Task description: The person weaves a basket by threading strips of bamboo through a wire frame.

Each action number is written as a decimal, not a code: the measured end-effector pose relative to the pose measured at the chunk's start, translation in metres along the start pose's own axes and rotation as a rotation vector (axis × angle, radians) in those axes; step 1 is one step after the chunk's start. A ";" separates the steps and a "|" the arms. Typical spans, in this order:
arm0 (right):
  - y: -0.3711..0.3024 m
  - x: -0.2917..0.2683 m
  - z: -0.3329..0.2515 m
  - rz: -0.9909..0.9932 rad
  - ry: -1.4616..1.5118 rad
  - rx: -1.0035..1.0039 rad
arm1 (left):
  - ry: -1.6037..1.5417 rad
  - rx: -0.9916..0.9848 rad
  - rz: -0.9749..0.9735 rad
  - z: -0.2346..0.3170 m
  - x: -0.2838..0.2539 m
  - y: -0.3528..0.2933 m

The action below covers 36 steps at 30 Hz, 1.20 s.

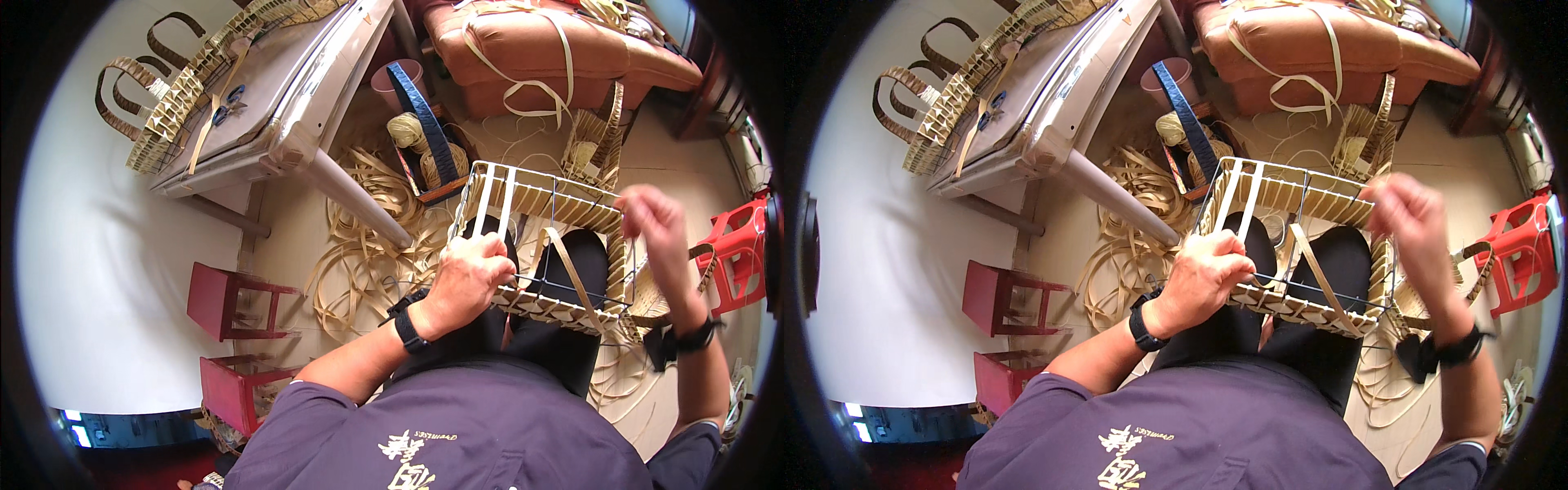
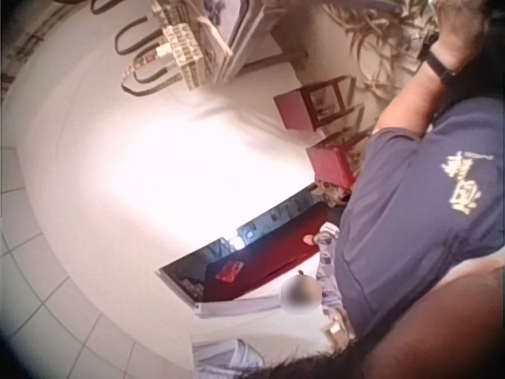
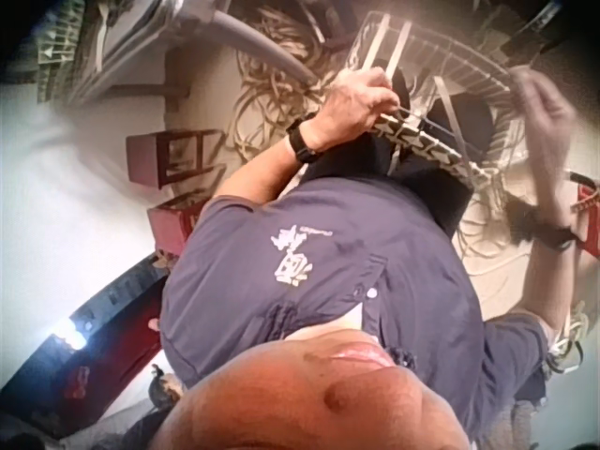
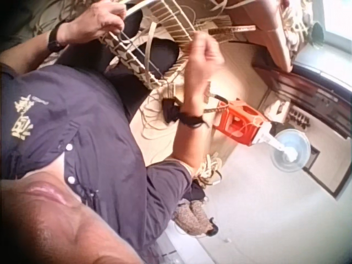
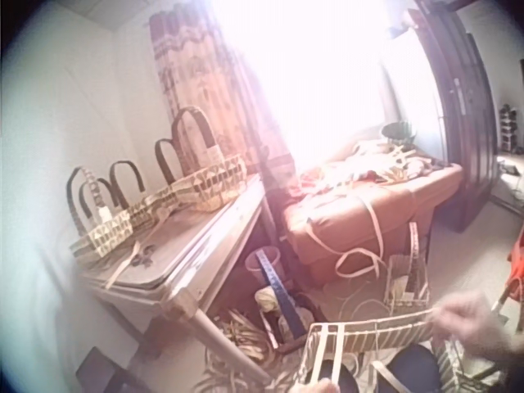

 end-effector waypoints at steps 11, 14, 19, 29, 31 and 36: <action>-0.084 0.149 0.055 -0.514 0.704 0.590 | -0.028 0.015 -0.091 0.001 0.003 0.011; -0.084 0.152 0.060 -0.474 0.618 0.610 | -0.049 -0.013 -0.084 0.000 0.000 0.010; -0.102 0.121 0.028 -0.684 0.506 0.642 | -0.127 -0.022 -0.061 -0.009 -0.008 0.002; -0.122 0.067 -0.036 -0.609 -0.153 0.021 | 0.154 0.150 0.045 0.011 -0.005 -0.002; -0.119 0.061 -0.057 -0.595 -0.212 -0.149 | 0.164 0.172 0.051 0.011 -0.001 -0.002; -0.129 0.034 -0.095 -0.870 0.135 -0.201 | 0.160 0.233 0.097 0.005 0.002 -0.001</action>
Point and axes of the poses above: each hand's wrist, its own y-axis towards the middle knuckle, its own x-axis out of the palm, z = x × y, the point moved 4 cm from there along y, towards the middle knuckle, and after that the axes turned 5 degrees about -x, right-handed, at the moved point
